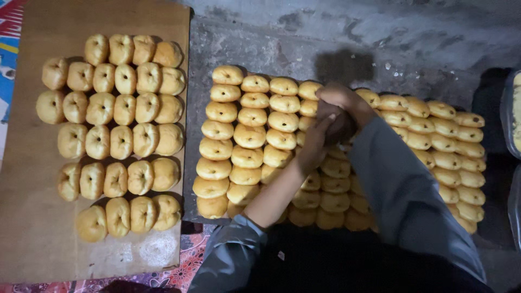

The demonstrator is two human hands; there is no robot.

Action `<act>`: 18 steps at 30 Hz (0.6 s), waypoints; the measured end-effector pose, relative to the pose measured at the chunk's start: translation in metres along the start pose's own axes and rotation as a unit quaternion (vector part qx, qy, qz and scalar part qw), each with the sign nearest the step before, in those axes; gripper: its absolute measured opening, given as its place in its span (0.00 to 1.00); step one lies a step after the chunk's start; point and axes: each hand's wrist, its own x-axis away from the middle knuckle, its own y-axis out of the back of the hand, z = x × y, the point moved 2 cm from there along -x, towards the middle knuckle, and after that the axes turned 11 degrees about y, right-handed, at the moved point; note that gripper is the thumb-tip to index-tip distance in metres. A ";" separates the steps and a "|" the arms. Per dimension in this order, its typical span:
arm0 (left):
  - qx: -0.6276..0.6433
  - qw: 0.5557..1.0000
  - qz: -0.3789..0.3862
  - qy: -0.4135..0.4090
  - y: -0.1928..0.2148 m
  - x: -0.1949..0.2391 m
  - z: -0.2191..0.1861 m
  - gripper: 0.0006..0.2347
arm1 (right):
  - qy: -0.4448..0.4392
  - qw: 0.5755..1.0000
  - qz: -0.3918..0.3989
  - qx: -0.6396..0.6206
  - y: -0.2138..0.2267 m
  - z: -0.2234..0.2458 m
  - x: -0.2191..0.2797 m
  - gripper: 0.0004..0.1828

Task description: The person sits on the floor and uses a piping bag to fill rows of small round pastries arranged on a tray. The person moves systematically across the tray, squeezing filling into each pastry one at a time.

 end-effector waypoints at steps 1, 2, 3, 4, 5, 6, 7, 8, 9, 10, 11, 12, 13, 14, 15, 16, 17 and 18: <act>-0.013 1.000 -0.006 -0.006 0.002 -0.001 0.002 0.17 | -0.039 0.999 -0.016 0.000 -0.001 0.002 0.000 0.20; -0.025 1.000 -0.011 -0.012 0.004 -0.001 0.004 0.17 | -0.082 0.996 -0.034 0.008 0.001 0.001 0.003 0.19; -0.038 0.999 -0.017 -0.017 0.006 -0.002 0.006 0.17 | -0.132 0.990 -0.053 0.022 0.001 -0.002 -0.001 0.19; -0.052 0.998 -0.022 -0.022 0.009 -0.002 0.007 0.17 | -0.150 0.985 -0.026 0.082 0.003 -0.005 -0.008 0.21; -0.065 0.997 -0.028 -0.026 0.010 -0.002 0.010 0.16 | -0.169 0.975 0.000 0.142 0.006 -0.009 -0.014 0.23; -0.078 0.996 -0.033 -0.030 0.010 -0.002 0.012 0.16 | -0.187 0.961 0.026 0.201 0.009 -0.015 -0.018 0.26; -0.081 0.995 -0.052 -0.012 0.010 -0.003 0.015 0.16 | -0.175 0.963 0.029 0.202 0.012 -0.020 -0.020 0.25; -0.085 0.994 -0.071 0.007 0.010 -0.004 0.015 0.16 | -0.163 0.965 0.032 0.202 0.014 -0.023 -0.021 0.25; -0.089 0.992 -0.090 0.026 0.010 -0.002 0.016 0.17 | -0.150 0.967 0.034 0.202 0.014 -0.025 -0.021 0.24; -0.099 0.992 -0.073 0.001 0.008 0.000 0.015 0.16 | -0.121 0.954 0.035 0.272 0.013 -0.023 -0.022 0.23; -0.108 0.992 -0.056 -0.024 0.005 0.002 0.013 0.16 | -0.091 0.935 0.036 0.340 0.010 -0.016 -0.023 0.21; -0.116 0.991 -0.038 -0.048 0.001 0.006 0.012 0.16 | -0.060 0.911 0.036 0.406 0.005 -0.010 -0.021 0.21; -0.142 0.987 -0.061 -0.042 -0.001 0.011 0.013 0.17 | -0.086 0.909 0.020 0.407 0.002 -0.005 -0.016 0.21; -0.167 0.982 -0.084 -0.036 -0.003 0.019 0.013 0.17 | -0.112 0.906 0.004 0.407 -0.001 -0.001 -0.008 0.21; -0.191 0.975 -0.107 -0.031 -0.006 0.028 0.012 0.17 | -0.136 0.903 -0.010 0.408 -0.009 0.004 0.001 0.21; -0.199 0.974 -0.093 -0.062 -0.010 0.039 0.012 0.17 | -0.130 0.920 -0.041 0.366 -0.022 0.009 0.010 0.20; -0.206 0.971 -0.075 -0.095 -0.015 0.053 0.014 0.17 | -0.121 0.935 -0.073 0.325 -0.033 0.013 0.019 0.19; -0.214 0.967 -0.058 -0.128 -0.019 0.070 0.018 0.17 | -0.112 0.947 -0.105 0.284 -0.043 0.017 0.031 0.19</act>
